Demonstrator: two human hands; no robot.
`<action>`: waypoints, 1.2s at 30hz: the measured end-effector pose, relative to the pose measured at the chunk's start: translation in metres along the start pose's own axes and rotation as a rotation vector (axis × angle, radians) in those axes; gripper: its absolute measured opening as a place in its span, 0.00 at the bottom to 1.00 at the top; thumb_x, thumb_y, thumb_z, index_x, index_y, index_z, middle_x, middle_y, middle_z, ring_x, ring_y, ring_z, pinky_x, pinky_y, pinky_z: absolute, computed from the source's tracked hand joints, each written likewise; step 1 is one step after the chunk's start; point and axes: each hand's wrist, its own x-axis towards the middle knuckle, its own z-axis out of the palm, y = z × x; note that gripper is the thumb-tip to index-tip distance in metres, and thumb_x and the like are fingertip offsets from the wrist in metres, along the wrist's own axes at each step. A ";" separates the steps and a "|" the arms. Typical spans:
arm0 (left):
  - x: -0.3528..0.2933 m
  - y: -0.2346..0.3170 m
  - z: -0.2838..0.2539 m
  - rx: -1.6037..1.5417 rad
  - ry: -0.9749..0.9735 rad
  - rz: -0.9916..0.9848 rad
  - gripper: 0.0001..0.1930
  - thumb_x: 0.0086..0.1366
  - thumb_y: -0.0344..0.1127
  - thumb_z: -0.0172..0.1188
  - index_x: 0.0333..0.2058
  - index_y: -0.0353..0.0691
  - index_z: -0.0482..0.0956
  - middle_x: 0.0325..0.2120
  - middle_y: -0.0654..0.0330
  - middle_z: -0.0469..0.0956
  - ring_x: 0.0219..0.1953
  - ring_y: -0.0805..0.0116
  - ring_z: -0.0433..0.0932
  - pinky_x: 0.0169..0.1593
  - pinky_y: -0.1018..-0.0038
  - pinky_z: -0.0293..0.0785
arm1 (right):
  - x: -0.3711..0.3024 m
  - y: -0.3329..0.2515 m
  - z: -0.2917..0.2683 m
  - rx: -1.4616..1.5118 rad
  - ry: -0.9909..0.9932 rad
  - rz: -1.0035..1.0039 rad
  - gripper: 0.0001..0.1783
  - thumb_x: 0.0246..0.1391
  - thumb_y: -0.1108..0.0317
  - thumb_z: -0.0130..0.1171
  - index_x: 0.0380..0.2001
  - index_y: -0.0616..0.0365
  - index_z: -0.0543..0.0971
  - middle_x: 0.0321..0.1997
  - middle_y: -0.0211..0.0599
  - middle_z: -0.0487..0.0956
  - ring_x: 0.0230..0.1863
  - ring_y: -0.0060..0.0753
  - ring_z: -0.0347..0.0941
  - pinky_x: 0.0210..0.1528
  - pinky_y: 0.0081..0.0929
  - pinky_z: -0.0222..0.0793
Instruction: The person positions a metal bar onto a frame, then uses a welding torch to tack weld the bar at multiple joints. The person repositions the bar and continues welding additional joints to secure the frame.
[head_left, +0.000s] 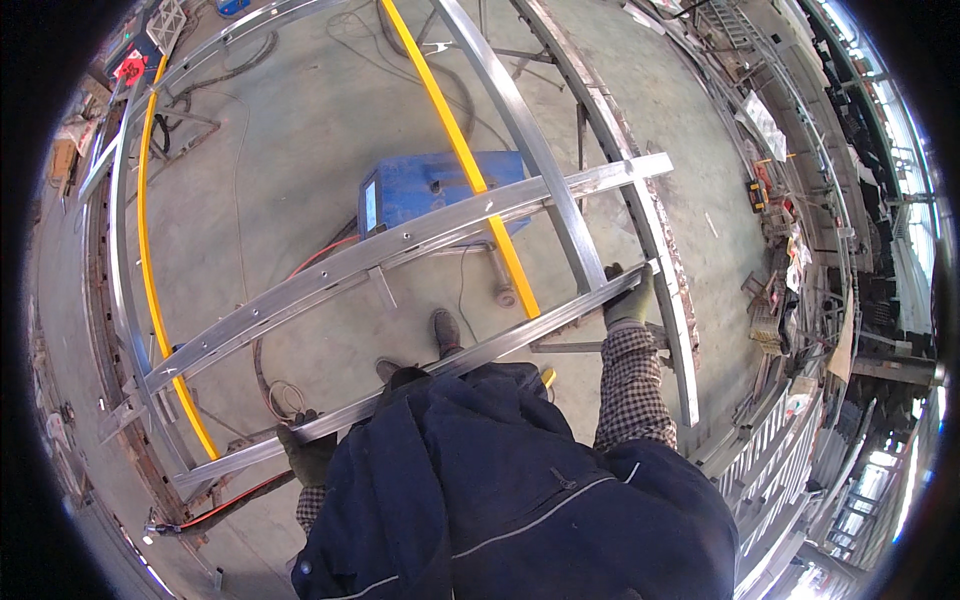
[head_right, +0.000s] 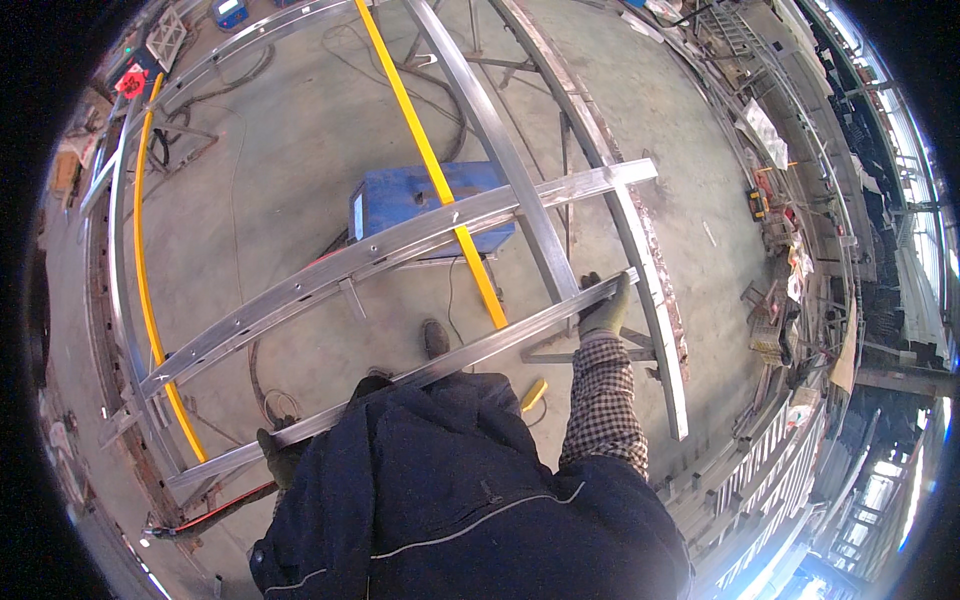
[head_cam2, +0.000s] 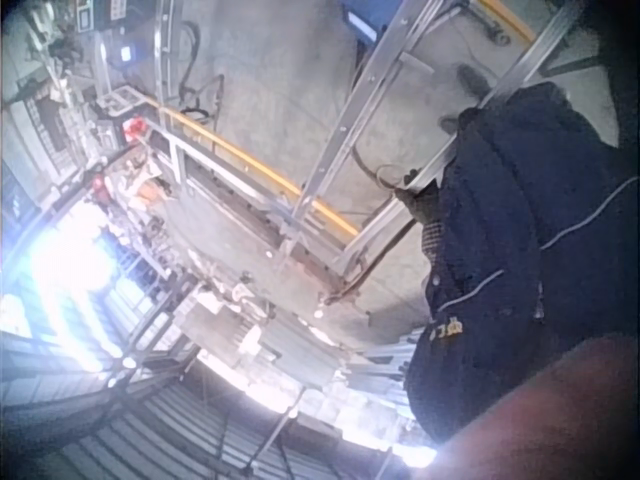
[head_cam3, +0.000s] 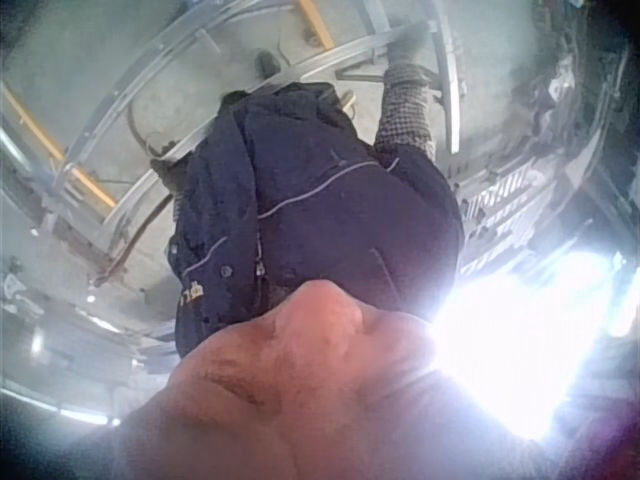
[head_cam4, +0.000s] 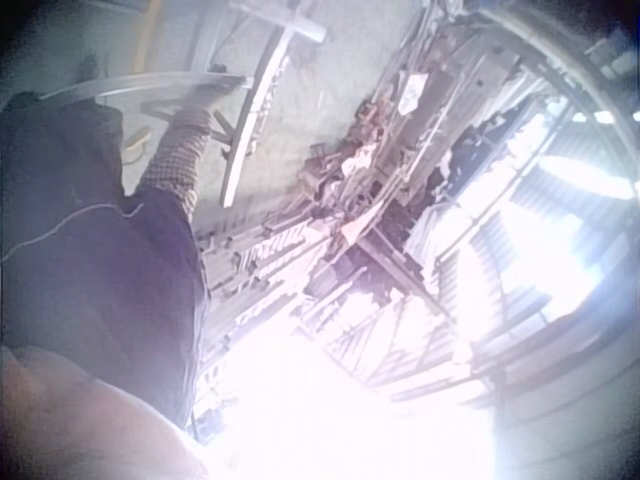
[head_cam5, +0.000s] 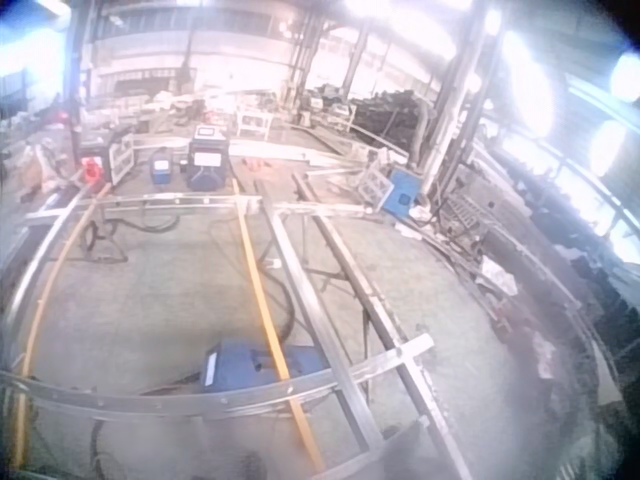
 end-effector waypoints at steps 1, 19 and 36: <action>0.001 0.000 -0.001 -0.012 -0.043 -0.009 0.27 0.70 0.61 0.70 0.50 0.43 0.78 0.45 0.56 0.82 0.51 0.57 0.81 0.60 0.50 0.80 | 0.003 -0.010 0.000 0.006 0.045 0.038 0.44 0.61 0.33 0.66 0.66 0.56 0.71 0.55 0.47 0.81 0.56 0.49 0.79 0.62 0.48 0.75; -0.005 -0.005 0.011 -0.024 -0.013 0.057 0.28 0.66 0.60 0.75 0.50 0.45 0.77 0.43 0.58 0.81 0.49 0.58 0.82 0.58 0.52 0.84 | -0.119 0.034 0.229 -1.375 -0.751 -1.182 0.13 0.60 0.61 0.71 0.41 0.58 0.89 0.45 0.44 0.88 0.50 0.51 0.84 0.56 0.46 0.78; -0.018 -0.006 0.025 -0.027 0.031 0.076 0.33 0.66 0.63 0.73 0.52 0.38 0.76 0.46 0.53 0.81 0.51 0.55 0.81 0.61 0.51 0.82 | -0.111 0.035 0.238 -1.610 -0.827 -1.065 0.15 0.64 0.54 0.65 0.43 0.53 0.88 0.56 0.42 0.84 0.59 0.55 0.77 0.63 0.52 0.71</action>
